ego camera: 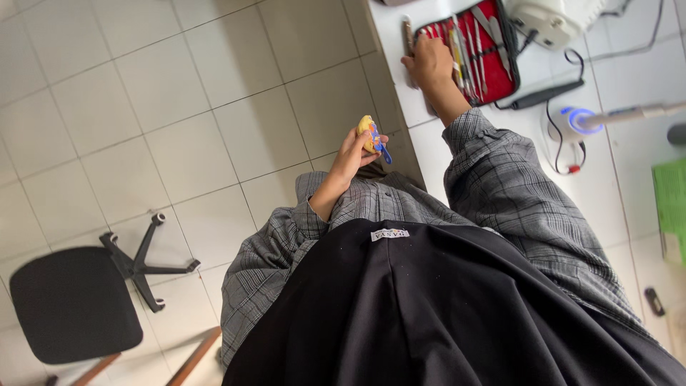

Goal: The person holds a plaster dental model in one hand and carves and shapes it with hand tools, switching between a fine probe and a carving knife, rotating the model to work different surfaces and brushing away debris while working at a lab bench.

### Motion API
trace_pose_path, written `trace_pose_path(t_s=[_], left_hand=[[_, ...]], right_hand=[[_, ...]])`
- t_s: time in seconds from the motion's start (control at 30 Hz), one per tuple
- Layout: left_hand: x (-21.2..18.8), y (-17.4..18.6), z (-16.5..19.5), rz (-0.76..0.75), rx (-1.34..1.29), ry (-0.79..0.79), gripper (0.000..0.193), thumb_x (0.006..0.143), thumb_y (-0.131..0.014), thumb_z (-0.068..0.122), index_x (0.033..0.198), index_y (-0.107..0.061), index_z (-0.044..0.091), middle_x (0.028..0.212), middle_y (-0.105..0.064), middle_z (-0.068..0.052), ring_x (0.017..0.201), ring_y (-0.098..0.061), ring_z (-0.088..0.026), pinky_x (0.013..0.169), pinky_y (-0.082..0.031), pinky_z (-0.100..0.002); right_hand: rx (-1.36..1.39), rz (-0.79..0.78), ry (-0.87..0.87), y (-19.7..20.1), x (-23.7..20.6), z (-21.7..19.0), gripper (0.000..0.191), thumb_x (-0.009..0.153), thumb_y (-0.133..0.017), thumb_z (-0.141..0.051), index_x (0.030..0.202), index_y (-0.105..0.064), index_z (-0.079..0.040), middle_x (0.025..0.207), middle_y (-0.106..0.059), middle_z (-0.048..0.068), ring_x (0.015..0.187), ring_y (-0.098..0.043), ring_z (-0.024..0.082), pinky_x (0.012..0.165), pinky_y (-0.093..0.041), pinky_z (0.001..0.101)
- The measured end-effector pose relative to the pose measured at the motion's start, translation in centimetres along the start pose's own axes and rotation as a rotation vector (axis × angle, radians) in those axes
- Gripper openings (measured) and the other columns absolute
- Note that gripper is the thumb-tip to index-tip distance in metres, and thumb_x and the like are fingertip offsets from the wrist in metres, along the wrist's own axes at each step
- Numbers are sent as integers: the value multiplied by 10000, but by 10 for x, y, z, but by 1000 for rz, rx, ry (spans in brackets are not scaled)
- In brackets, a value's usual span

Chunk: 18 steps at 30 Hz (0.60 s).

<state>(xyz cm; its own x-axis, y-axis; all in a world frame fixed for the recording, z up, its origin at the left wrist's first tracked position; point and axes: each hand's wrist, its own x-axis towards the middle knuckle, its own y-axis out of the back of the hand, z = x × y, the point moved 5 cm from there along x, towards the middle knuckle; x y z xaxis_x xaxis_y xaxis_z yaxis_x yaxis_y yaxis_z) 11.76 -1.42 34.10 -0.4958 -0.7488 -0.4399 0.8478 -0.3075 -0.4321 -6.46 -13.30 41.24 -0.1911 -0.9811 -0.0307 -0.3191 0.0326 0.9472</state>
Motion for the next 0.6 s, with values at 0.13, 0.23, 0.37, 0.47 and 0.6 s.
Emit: trace_pose_path(t_s=[0.13, 0.23, 0.37, 0.47, 0.6], left_hand=[[-7, 18, 13, 79, -27, -48, 402, 1096, -415, 327, 1389, -469, 58, 1258, -702, -126, 1130, -675, -193, 977, -560, -362], [-8, 23, 16, 90, -28, -56, 400, 1089, -411, 324, 1389, -466, 66, 1243, -698, -122, 1124, -678, -190, 959, -561, -359], [1, 19, 15, 38, -10, -53, 398, 1090, -402, 323, 1381, -472, 61, 1241, -702, -122, 1122, -679, -197, 966, -562, -368], [14, 10, 7, -34, 30, -21, 412, 1080, -391, 327, 1383, -484, 63, 1249, -703, -125, 1125, -681, -202, 971, -555, -379], [27, -18, -14, -175, 122, 72, 458, 1057, -359, 351, 1401, -504, 86, 1246, -705, -128, 1117, -679, -196, 965, -542, -377]], right_hand=[[-102, -95, -58, -1, 16, -16, 530, 783, -904, -443, 952, -745, 33, 913, -720, 209, 841, -731, 355, 720, -608, 433], [-34, -267, -92, -9, 18, -19, 479, 888, -840, -402, 926, -751, 68, 827, -744, 180, 796, -762, 305, 792, -612, 374], [144, -207, -33, -16, 5, -9, 299, 928, -761, -236, 968, -678, 48, 707, -732, 180, 660, -742, 296, 761, -609, 385], [233, 146, 151, -11, -30, 10, 313, 915, -792, -205, 1012, -627, 43, 779, -745, 186, 704, -716, 349, 686, -595, 456], [521, 158, -175, -10, -118, 71, 291, 1026, -703, -191, 1217, -553, -30, 828, -748, 147, 710, -740, 287, 634, -589, 415]])
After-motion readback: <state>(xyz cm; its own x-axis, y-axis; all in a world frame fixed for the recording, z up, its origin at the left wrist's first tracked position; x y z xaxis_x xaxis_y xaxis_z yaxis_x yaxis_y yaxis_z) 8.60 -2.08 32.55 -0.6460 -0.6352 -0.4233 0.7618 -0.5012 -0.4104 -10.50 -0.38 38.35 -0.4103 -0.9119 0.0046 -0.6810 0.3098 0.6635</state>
